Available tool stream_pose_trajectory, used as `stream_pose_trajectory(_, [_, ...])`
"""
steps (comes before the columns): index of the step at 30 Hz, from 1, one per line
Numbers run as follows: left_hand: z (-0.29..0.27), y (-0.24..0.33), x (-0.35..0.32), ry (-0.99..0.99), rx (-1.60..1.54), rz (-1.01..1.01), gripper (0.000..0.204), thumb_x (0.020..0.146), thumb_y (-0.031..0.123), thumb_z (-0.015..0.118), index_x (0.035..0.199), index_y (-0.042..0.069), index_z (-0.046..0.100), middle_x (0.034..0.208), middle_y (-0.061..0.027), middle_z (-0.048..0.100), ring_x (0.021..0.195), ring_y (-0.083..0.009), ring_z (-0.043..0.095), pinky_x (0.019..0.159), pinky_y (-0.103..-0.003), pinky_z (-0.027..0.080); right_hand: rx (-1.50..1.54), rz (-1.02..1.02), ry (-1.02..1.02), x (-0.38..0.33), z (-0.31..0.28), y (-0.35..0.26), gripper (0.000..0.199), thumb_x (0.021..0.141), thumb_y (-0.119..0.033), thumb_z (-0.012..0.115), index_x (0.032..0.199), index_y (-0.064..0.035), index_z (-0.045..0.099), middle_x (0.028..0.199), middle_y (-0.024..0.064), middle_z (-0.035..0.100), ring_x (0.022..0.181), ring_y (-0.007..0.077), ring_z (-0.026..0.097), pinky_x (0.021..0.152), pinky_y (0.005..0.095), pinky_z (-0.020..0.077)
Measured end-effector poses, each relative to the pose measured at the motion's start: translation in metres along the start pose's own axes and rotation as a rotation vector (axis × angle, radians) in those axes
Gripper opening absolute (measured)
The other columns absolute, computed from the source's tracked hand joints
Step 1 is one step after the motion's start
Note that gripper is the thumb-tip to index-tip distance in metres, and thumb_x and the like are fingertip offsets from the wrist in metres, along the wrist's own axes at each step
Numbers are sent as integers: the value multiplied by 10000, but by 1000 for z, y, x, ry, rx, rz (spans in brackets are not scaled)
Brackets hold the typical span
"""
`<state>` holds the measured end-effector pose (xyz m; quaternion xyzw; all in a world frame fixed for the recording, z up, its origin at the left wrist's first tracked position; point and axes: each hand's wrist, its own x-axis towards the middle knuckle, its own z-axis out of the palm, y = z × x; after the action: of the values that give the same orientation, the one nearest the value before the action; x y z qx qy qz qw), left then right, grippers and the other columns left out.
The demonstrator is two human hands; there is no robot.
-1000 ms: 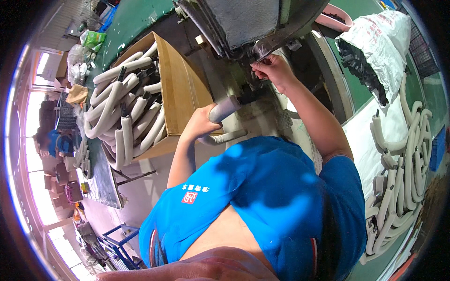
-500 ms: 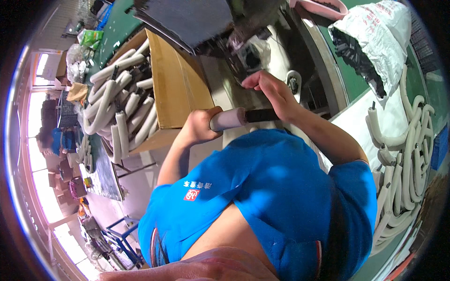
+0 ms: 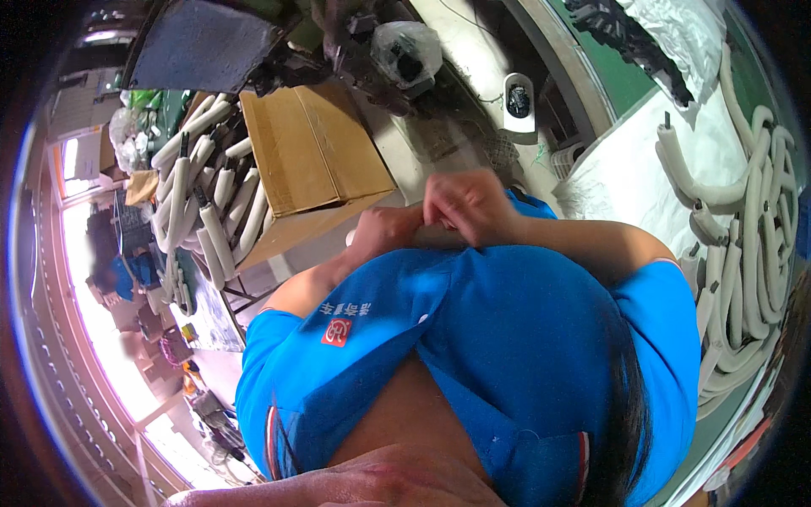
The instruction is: The person repeatedly picks up foam-covered cylindrical parts and black plastic clips, then inserts the clips into the ends of the cylinders at a workbench. The person handles the parts one at a time and places the assembled units aside.
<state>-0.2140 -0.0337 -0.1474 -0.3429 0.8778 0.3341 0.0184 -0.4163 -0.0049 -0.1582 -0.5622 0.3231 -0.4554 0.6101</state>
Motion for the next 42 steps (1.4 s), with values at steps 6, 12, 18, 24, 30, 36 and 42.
stream_pose_trajectory(6, [-2,-4,27,344,-76,81,239,730,131,619,963,108,567,756,-103,620,715,-289,634,591,-389,496,292,-212,400,4,-18,4,515,995,-375,219,892,3,552,811,93,583,671,127,529,646,262,434])
stream_pose_trajectory(12, [-34,-68,-6,1084,-1151,-225,250,710,77,572,958,98,542,680,-29,507,563,-174,505,547,-308,429,-113,35,1212,-27,-103,68,485,914,-369,529,1209,0,416,1107,105,489,1032,170,467,879,300,390])
stream_pose_trajectory(18, [15,-166,8,846,-1580,-605,378,732,154,637,1067,73,480,772,-88,555,605,-196,539,658,-349,482,984,43,307,-30,-70,53,573,805,-334,666,1233,-45,417,992,97,558,996,251,567,904,422,456])
stream_pose_trajectory(24, [21,-61,107,180,-1019,-123,832,720,314,763,1332,-1,297,1214,-195,478,1187,-232,424,902,-356,433,489,273,259,-4,-41,70,275,796,-115,645,1029,-15,540,949,94,581,930,172,559,810,330,446])
stream_pose_trajectory(30, [28,-10,148,181,-780,-135,550,715,235,748,1134,8,473,921,-107,606,846,-158,577,751,-329,470,-459,-65,103,-19,-90,119,340,711,-155,695,1000,-22,575,970,150,566,902,226,550,795,319,439])
stream_pose_trajectory(36, [16,-4,99,165,-801,-176,476,695,177,713,1091,-5,522,850,-61,586,782,-120,530,719,-293,457,-1533,231,816,6,-329,115,210,742,-110,537,923,-4,553,1003,200,551,829,366,571,742,462,483])
stream_pose_trajectory(42, [13,15,63,388,-510,-211,403,657,174,696,1001,20,553,763,-105,582,706,-151,550,675,-314,460,-1540,802,875,45,-407,105,367,862,-200,463,1148,20,391,1111,256,552,922,361,638,716,483,529])
